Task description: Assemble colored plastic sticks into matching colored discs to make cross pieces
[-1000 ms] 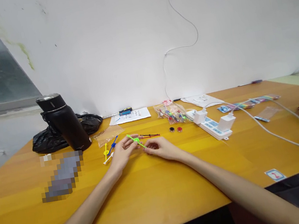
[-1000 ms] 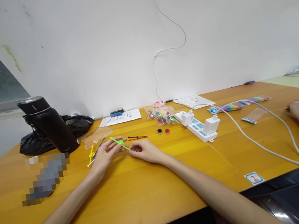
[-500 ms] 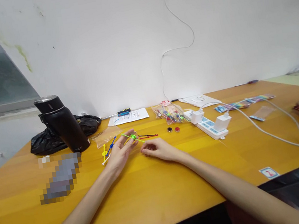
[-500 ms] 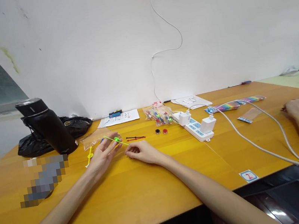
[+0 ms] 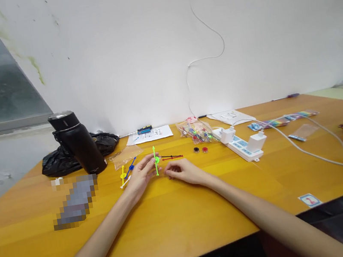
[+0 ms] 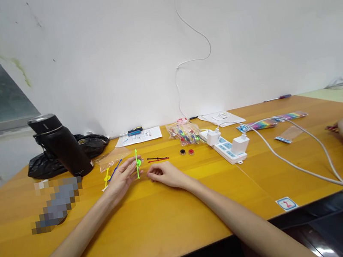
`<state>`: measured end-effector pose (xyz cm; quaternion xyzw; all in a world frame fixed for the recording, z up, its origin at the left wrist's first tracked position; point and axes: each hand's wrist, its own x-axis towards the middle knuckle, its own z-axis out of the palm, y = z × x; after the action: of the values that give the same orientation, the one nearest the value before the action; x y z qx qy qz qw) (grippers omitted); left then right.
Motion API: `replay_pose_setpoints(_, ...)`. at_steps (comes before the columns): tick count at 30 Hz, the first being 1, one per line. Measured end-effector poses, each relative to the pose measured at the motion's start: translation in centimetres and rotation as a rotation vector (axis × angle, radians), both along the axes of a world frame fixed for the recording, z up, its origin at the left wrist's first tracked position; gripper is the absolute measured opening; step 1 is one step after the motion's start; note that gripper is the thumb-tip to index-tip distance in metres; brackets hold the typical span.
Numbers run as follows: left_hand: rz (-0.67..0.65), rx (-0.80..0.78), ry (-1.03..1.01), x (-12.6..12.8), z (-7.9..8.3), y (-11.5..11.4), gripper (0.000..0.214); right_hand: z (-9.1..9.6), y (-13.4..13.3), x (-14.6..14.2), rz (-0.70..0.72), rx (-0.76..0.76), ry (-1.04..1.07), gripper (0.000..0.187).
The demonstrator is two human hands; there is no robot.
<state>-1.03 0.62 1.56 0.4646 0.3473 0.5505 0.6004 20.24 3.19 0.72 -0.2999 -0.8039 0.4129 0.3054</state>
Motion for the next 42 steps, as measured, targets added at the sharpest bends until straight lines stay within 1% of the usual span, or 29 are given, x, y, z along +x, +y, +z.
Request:
replay_pose_setpoints(4, -0.034, -0.010, 0.026, -0.1, -0.2, 0.1, 0.042, 0.0, 0.0, 0.0, -0.004, 0.011, -0.012, 0.025)
replay_pose_setpoints(11, -0.081, -0.061, -0.097, 0.0, -0.3, 0.1, 0.032, -0.2, 0.2, 0.0, 0.003, 0.014, -0.011, 0.021)
replay_pose_setpoints(17, -0.105, -0.083, -0.146, -0.2, -0.1, 0.1, 0.029, -0.4, 0.3, 0.0, 0.013, 0.022, -0.013, 0.021)
replay_pose_setpoints(22, -0.098, -0.109, -0.186, -0.3, 0.2, 0.0, 0.028, -0.3, 0.3, 0.1, 0.013, 0.038, -0.026, 0.019)
replay_pose_setpoints(27, -0.071, -0.137, -0.180, -0.2, 0.3, -0.1, 0.027, -0.1, 0.2, 0.0, 0.004, 0.031, -0.046, 0.017)
replay_pose_setpoints(29, -0.062, -0.125, -0.157, -0.3, 0.6, 0.0, 0.026, -0.1, 0.2, 0.0, -0.001, 0.027, -0.052, 0.017)
replay_pose_setpoints(31, -0.048, -0.080, -0.112, -0.8, 1.4, 0.1, 0.026, -0.1, 0.2, 0.0, 0.000, 0.032, -0.062, 0.017)
replay_pose_setpoints(33, -0.003, 0.008, -0.022, -1.8, 2.6, 0.4, 0.028, 0.0, 0.2, 0.0, -0.002, 0.041, -0.076, 0.017)
replay_pose_setpoints(35, 0.086, 0.115, 0.144, -3.4, 4.1, 0.6, 0.033, 0.2, 0.0, -0.1, -0.016, 0.043, -0.092, 0.016)
replay_pose_setpoints(36, 0.153, 0.178, 0.273, -4.4, 4.7, 0.8, 0.035, 0.4, 0.0, -0.1, -0.025, 0.042, -0.099, 0.015)
replay_pose_setpoints(38, 0.228, 0.260, 0.607, -6.9, 5.6, 1.1, 0.039, 0.6, -0.2, -0.1, -0.037, 0.040, -0.110, 0.015)
replay_pose_setpoints(40, 0.331, 0.313, 0.915, -9.5, 5.9, 1.4, 0.041, 0.8, -0.3, -0.2, -0.036, 0.040, -0.115, 0.014)
replay_pose_setpoints(42, 0.409, 0.309, 1.224, -11.8, 5.5, 1.8, 0.039, 0.7, -0.4, -0.2, -0.031, 0.042, -0.116, 0.014)
